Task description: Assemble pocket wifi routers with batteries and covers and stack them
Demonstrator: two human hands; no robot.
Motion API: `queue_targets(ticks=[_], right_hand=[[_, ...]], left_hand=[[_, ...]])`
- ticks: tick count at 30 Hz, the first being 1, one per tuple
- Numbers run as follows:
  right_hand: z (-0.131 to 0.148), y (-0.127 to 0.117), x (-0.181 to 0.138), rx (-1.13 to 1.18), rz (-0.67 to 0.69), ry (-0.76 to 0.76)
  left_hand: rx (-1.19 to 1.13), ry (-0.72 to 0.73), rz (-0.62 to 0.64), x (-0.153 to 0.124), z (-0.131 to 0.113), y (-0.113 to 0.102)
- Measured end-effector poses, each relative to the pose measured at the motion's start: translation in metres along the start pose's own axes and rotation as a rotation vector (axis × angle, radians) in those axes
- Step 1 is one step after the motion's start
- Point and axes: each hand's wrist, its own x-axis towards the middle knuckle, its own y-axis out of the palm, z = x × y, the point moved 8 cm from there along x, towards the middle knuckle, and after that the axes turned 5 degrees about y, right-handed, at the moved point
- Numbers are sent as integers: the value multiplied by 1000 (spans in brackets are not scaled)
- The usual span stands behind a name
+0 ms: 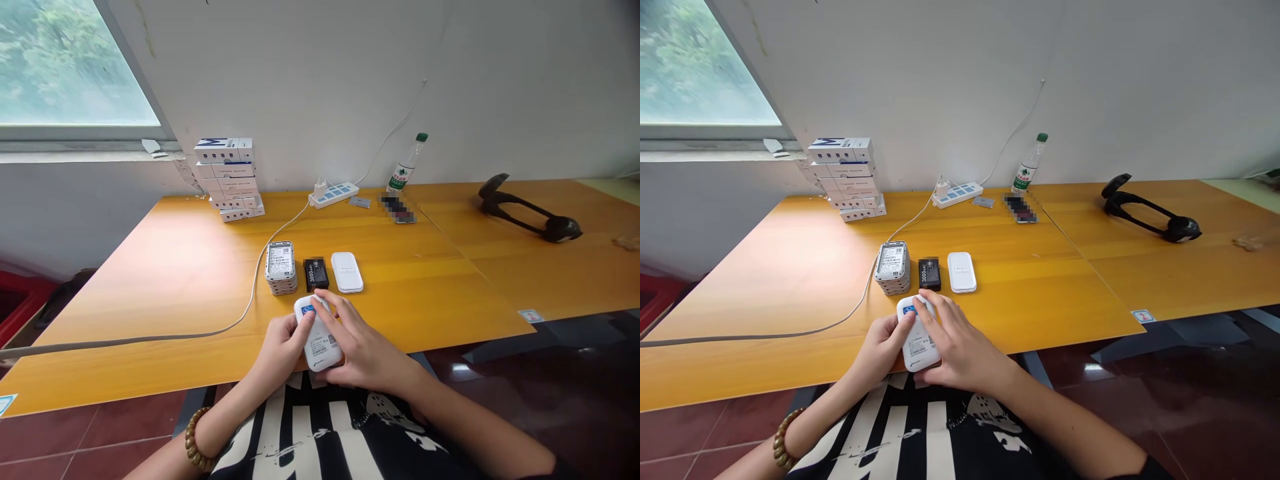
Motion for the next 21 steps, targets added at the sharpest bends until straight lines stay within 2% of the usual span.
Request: queue_targets(ticks=[6, 8, 10, 11, 13, 16, 18, 21], right_hand=[[-1, -9, 5, -25, 41, -30], [-9, -24, 5, -39, 43, -11], [-29, -46, 5, -52, 40, 76], [-45, -61, 5, -60, 29, 153], [-86, -89, 3, -81, 16, 354], [-143, -110, 2, -105, 126, 541], [-171, -114, 5, -118, 201, 592], [-198, -112, 13, -154, 270, 633]], left_hand=[[92, 72, 58, 4, -9, 12], [113, 94, 109, 5, -18, 14], [169, 164, 169, 8, -35, 9], [225, 226, 165, 11, -47, 1], [396, 406, 72, 17, -74, -23], [565, 601, -100, 29, -102, -66], [691, 573, -137, 44, -100, -88], [808, 433, 17, 68, -77, -104]])
